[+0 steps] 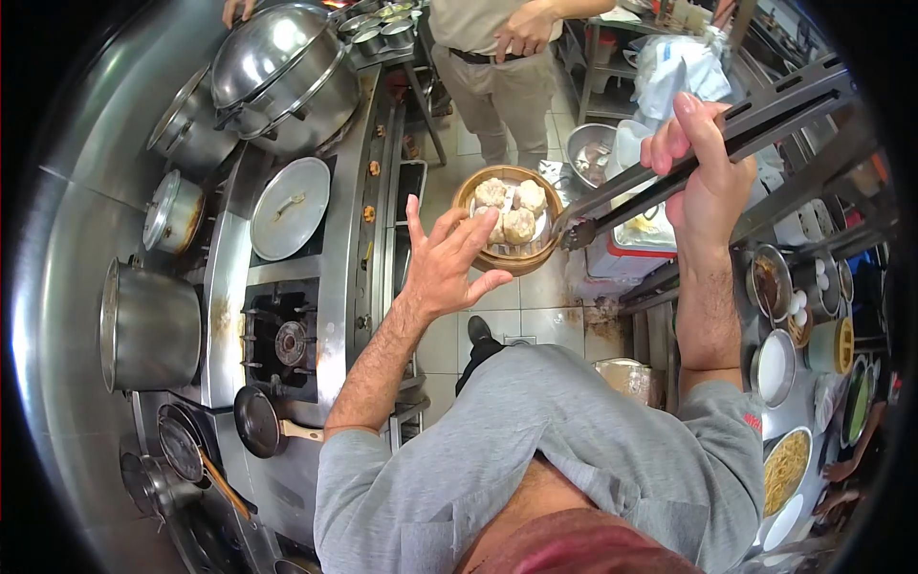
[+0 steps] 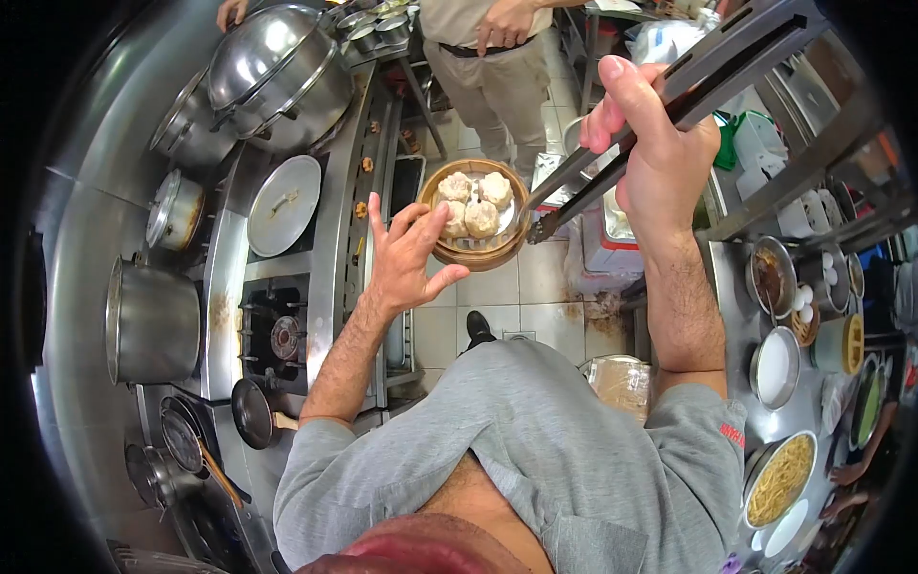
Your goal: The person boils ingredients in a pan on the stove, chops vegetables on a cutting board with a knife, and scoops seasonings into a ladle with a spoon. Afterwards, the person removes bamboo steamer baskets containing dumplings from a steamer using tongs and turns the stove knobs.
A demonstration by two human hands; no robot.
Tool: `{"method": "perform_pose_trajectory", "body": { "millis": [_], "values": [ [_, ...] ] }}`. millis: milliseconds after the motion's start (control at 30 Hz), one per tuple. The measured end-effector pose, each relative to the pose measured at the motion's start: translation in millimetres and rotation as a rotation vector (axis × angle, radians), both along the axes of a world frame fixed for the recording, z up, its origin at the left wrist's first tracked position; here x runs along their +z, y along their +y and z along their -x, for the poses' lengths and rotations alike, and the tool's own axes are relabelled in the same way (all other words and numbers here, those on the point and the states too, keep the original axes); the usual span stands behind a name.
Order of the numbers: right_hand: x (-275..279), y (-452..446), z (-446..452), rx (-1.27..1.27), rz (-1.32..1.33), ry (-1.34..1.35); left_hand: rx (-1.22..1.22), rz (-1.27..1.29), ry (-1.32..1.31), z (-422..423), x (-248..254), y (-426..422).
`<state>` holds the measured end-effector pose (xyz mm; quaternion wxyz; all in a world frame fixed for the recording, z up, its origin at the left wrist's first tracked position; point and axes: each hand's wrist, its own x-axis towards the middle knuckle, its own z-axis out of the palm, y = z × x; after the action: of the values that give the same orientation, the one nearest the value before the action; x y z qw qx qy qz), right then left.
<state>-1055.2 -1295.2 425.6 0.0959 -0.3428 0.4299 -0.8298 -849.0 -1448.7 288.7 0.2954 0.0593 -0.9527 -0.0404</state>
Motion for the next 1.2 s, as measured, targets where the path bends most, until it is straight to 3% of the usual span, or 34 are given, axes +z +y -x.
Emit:
{"method": "perform_pose_trajectory", "body": {
  "millis": [267, 367, 933, 1067, 1200],
  "values": [
    [-9, 15, 9, -0.078, 0.050, -0.020, -0.068, -0.018, -0.124, 32, 9, 8],
    [-6, 20, 6, -0.113, 0.065, -0.023, -0.279, 0.047, -0.044, 57, 15, 16],
    [-20, 58, 1, -0.164, 0.040, -0.018, -0.387, 0.060, -0.268, 100, 16, 49],
    [-20, 61, -3, -0.178, 0.017, -0.024, -0.389, 0.054, -0.271, 96, 18, 52],
    [-18, 64, -2, -0.205, 0.033, 0.027, -0.342, 0.039, -0.090, 90, 25, 39]
  ]
}}
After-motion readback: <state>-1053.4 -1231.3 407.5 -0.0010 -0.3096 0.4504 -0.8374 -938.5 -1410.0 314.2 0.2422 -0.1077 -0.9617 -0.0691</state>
